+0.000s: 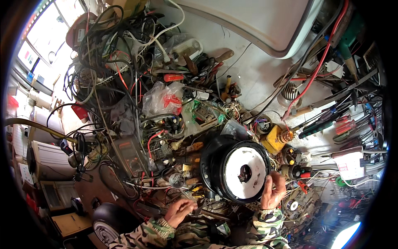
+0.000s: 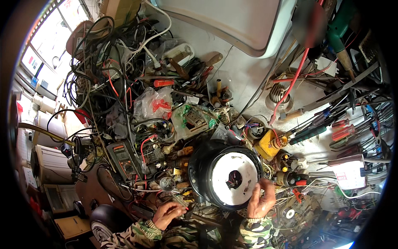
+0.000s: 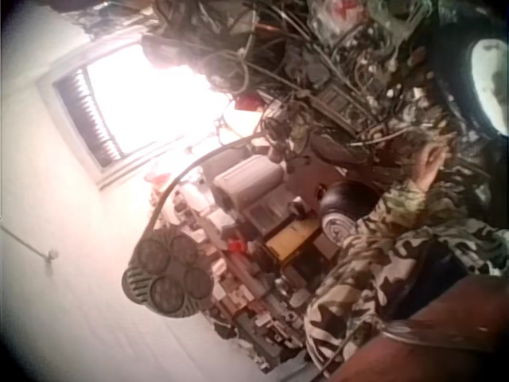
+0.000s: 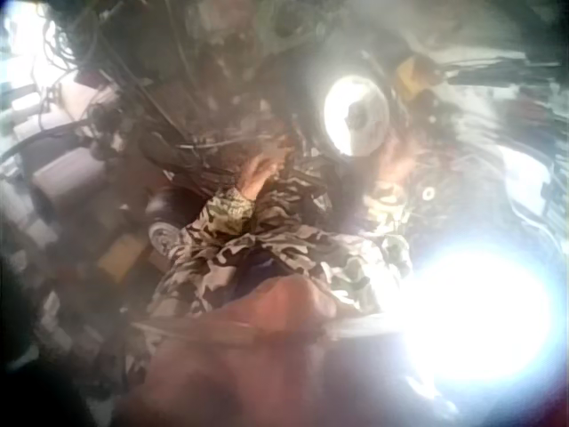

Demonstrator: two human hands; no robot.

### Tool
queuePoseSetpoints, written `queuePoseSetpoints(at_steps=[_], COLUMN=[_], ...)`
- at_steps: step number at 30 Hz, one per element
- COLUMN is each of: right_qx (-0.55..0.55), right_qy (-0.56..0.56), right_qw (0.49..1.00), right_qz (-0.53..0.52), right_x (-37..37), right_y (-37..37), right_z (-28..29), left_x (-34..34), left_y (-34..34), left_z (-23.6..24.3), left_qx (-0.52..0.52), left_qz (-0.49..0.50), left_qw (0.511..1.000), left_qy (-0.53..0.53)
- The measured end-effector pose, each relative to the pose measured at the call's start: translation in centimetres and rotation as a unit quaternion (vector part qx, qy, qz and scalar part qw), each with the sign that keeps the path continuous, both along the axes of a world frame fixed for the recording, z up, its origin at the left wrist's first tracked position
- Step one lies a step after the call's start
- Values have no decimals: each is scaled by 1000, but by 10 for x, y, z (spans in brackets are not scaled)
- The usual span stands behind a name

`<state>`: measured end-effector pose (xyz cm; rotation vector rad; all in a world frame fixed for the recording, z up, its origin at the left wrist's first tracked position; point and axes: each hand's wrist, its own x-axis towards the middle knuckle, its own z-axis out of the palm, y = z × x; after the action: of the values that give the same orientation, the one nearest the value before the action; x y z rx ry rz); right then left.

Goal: The person works on a circular electronic component, using a screwdriver to adjust parts and a multimeter to test connections. They handle wires and tools while seated at a cluttered workbench.

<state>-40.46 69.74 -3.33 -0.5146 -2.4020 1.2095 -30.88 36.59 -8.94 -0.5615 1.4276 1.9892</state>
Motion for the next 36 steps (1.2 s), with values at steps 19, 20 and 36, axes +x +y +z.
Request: queuePoseSetpoints(at_steps=[19, 20, 36], right_qx=[276, 284, 270], right_qy=[-137, -144, -24], right_qw=[888, 888, 896], right_qz=[341, 333, 351], right_x=[-204, -211, -238], right_y=[-119, -115, -75], right_z=[-27, -29, -94], left_x=[41, 43, 45], left_y=[-39, -39, -40], left_z=[21, 16, -15], left_qx=[-61, -57, -35], left_qz=[-6, 1, 11], left_qw=[996, 996, 994], left_qy=[-70, -68, -102])
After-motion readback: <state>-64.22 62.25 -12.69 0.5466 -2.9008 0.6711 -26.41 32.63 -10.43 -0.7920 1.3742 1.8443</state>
